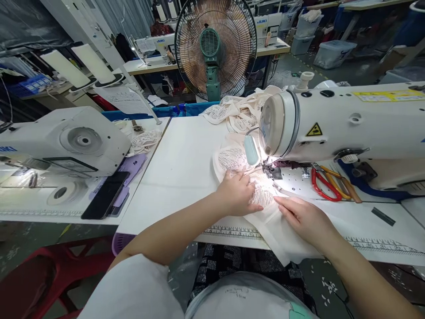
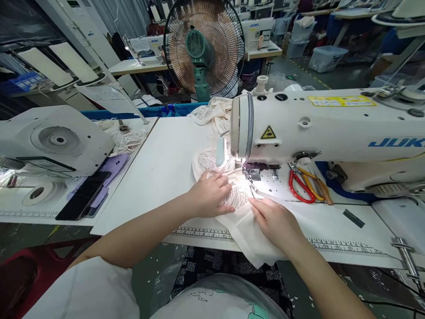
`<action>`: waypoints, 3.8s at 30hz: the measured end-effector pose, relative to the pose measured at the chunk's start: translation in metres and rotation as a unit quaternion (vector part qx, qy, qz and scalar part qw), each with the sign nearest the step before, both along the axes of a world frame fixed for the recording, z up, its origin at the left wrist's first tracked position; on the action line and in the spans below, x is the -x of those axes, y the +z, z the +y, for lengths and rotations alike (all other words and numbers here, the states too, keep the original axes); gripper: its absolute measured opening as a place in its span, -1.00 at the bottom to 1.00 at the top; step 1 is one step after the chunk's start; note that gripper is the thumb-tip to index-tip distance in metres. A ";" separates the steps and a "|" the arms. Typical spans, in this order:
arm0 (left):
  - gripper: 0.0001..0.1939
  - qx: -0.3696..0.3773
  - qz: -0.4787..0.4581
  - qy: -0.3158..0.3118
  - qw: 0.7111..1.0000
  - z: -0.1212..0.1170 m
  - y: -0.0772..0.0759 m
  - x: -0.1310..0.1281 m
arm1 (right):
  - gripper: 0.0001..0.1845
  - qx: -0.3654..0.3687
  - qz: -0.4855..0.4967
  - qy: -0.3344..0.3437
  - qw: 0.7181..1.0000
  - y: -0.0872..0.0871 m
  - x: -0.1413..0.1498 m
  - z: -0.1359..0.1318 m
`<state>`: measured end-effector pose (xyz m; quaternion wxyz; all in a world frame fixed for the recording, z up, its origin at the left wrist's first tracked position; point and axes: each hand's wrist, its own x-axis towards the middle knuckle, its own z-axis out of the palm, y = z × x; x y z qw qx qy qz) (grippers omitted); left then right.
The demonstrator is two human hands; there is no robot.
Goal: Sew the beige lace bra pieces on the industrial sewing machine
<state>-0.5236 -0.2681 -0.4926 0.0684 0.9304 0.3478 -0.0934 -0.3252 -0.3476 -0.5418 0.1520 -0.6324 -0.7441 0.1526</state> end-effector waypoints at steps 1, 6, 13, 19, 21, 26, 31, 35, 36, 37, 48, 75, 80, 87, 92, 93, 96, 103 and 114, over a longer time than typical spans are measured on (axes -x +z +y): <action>-0.30 0.006 0.011 0.012 1.000 -0.002 -0.001 0.004 | -0.56 -0.002 -0.007 0.012 1.000 -0.001 -0.002 -0.002; -0.18 0.053 0.039 0.048 0.997 -0.003 -0.012 0.013 | -0.53 0.001 -0.026 0.023 0.999 -0.007 -0.005 -0.002; -0.17 0.066 0.021 0.069 0.995 0.003 -0.022 0.016 | -0.54 0.010 -0.031 0.006 0.999 -0.006 -0.002 0.004; -0.17 0.085 0.007 0.082 0.993 0.012 -0.027 0.017 | -0.57 0.045 -0.050 -0.018 0.998 -0.003 0.001 0.011; -0.16 0.087 0.004 0.079 0.993 0.016 -0.028 0.018 | -0.58 0.050 -0.056 -0.026 0.997 -0.001 0.002 0.013; -0.13 0.091 -0.002 0.068 0.994 0.028 -0.030 0.021 | -0.59 0.065 -0.057 -0.040 0.995 0.006 0.006 0.018; -0.15 0.083 -0.001 0.062 0.995 0.043 -0.028 0.022 | -0.55 0.121 -0.091 -0.062 0.986 0.017 0.014 0.025; -0.15 0.082 0.003 0.056 0.995 0.059 -0.027 0.022 | -0.53 0.149 -0.141 -0.070 0.976 0.019 0.020 0.033; -0.15 0.081 0.005 0.053 0.995 0.063 -0.027 0.021 | -0.52 0.149 -0.151 -0.069 0.975 0.019 0.022 0.035; -0.15 0.081 0.008 0.050 0.995 0.067 -0.027 0.021 | -0.52 0.147 -0.158 -0.069 0.974 0.019 0.023 0.036; -0.24 0.070 0.025 0.032 0.997 0.088 -0.021 0.016 | -0.48 0.163 -0.146 -0.065 0.974 0.015 0.027 0.042; -0.64 -0.049 -0.041 0.042 0.997 0.007 -0.025 -0.005 | -0.72 -0.172 -0.006 0.154 0.973 -0.011 -0.018 -0.016; -0.39 -0.045 0.004 0.068 0.997 -0.019 -0.034 -0.014 | -0.70 -0.156 -0.030 0.196 0.968 -0.016 -0.019 -0.025; -0.37 -0.017 0.029 0.075 0.997 -0.009 -0.032 -0.005 | -0.69 -0.162 -0.050 0.209 0.963 -0.017 -0.016 -0.033; -0.38 0.011 0.035 0.083 0.996 -0.007 -0.029 -0.005 | -0.69 -0.154 -0.035 0.193 0.968 -0.018 -0.016 -0.033; -0.38 0.015 0.035 0.084 0.996 -0.007 -0.029 -0.005 | -0.69 -0.150 -0.031 0.192 0.970 -0.019 -0.016 -0.033; -0.36 0.020 0.036 0.087 0.995 -0.006 -0.029 -0.006 | -0.69 -0.143 -0.024 0.192 0.971 -0.018 -0.015 -0.032; -0.35 0.015 0.036 0.081 0.996 0.007 -0.030 -0.004 | -0.68 -0.143 -0.013 0.184 0.972 -0.017 -0.015 -0.031; -0.37 0.004 0.024 0.060 0.998 0.034 -0.033 0.000 | -0.68 -0.147 -0.020 0.176 0.973 -0.012 -0.011 -0.022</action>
